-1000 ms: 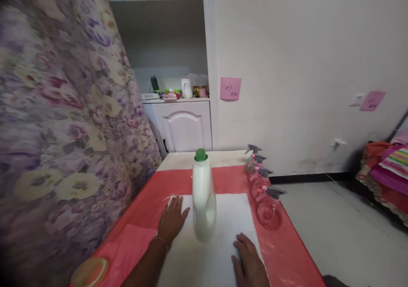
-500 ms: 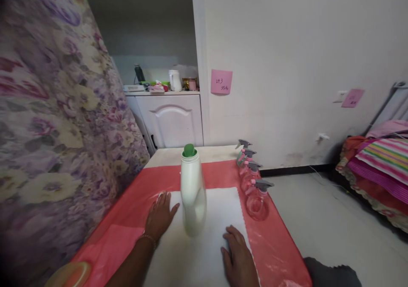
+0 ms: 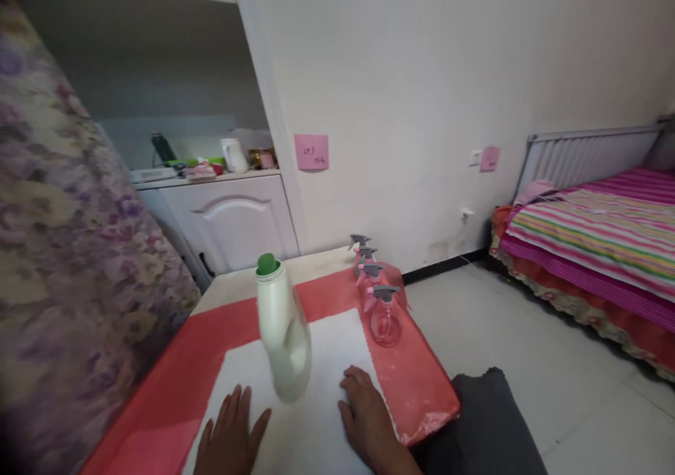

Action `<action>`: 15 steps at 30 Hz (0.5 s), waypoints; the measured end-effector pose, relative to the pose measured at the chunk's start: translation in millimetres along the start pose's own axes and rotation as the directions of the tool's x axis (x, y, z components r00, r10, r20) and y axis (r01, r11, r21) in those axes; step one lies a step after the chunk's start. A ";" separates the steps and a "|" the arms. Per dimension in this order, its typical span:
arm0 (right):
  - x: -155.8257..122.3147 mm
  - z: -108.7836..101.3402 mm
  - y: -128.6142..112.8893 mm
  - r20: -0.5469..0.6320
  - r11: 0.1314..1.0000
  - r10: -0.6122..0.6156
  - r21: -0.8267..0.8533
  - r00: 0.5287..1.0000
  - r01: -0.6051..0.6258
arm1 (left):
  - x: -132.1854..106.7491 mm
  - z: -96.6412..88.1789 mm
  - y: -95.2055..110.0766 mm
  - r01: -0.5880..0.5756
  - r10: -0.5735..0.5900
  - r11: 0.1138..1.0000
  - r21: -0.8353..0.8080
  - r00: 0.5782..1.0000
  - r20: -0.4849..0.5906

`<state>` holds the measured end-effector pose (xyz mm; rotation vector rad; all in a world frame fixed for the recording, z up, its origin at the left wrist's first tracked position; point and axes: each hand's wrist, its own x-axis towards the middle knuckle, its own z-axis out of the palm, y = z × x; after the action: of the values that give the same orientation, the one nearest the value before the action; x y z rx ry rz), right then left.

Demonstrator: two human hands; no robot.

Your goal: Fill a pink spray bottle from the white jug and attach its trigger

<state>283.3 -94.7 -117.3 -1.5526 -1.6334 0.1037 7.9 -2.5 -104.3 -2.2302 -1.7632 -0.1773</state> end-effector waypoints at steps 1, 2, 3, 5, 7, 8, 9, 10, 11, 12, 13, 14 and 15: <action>1.0 -1.2 -1.7 -0.007 1.000 0.003 -0.006 1.000 -0.003 | 2.4 1.2 -0.9 -0.013 0.013 1.000 -0.007 1.000 0.003; 1.8 -2.4 -3.5 -0.016 1.000 0.006 -0.012 1.000 -0.006 | 4.3 2.4 -1.8 -0.021 0.021 1.000 -0.018 1.000 0.000; 2.7 -3.5 -5.2 -0.022 1.000 0.007 -0.015 1.000 -0.008 | 5.6 3.6 -2.7 -0.024 0.024 0.999 -0.031 1.000 -0.005; 4.5 -5.6 -8.4 -0.035 1.000 0.007 -0.019 0.999 -0.008 | 6.2 5.2 -4.1 -0.017 0.016 0.998 -0.056 0.999 -0.028; 6.6 -7.4 -10.2 -0.045 1.000 0.003 -0.020 0.999 -0.004 | 5.0 4.7 -4.4 -0.030 0.026 0.997 -0.072 0.998 -0.052; 7.6 -8.2 -10.3 -0.049 1.000 0.000 -0.020 0.999 -0.001 | 4.1 3.3 -3.9 -0.043 0.039 0.997 -0.070 0.997 -0.061; 8.2 -8.7 -9.9 -0.051 1.000 -0.005 -0.018 0.999 0.004 | 3.1 1.2 -3.0 -0.055 0.051 0.996 -0.063 0.996 -0.069; 8.3 -9.1 -9.0 -0.052 1.000 -0.009 -0.014 0.999 0.009 | 2.1 -1.7 -1.6 -0.062 0.057 0.997 -0.054 0.995 -0.076; 7.5 -9.2 -7.8 -0.051 1.000 -0.014 -0.010 0.999 0.014 | 1.0 -5.3 0.2 -0.058 0.054 0.997 -0.043 0.995 -0.082; 5.6 -9.0 -6.6 -0.050 1.000 -0.019 -0.006 0.999 0.019 | -0.1 -9.2 2.2 -0.049 0.045 0.998 -0.044 0.995 -0.087; 2.2 -8.7 -5.5 -0.050 1.000 -0.022 -0.001 0.999 0.022 | -1.1 -13.2 4.5 -0.033 0.028 0.998 -0.055 0.995 -0.092; -2.4 -8.3 -4.8 -0.046 1.000 -0.026 0.004 0.999 0.026 | -2.2 -16.8 6.7 -0.025 0.017 0.997 -0.075 0.995 -0.094; -8.1 -8.1 -4.7 -0.045 1.000 -0.026 0.009 0.999 0.027 | -3.3 -19.7 8.6 -0.032 0.021 0.994 -0.104 0.995 -0.100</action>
<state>283.5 -106.5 -113.6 -1.5155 -1.6158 0.0620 17.1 -13.3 -87.8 -2.2737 -1.7084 -0.3773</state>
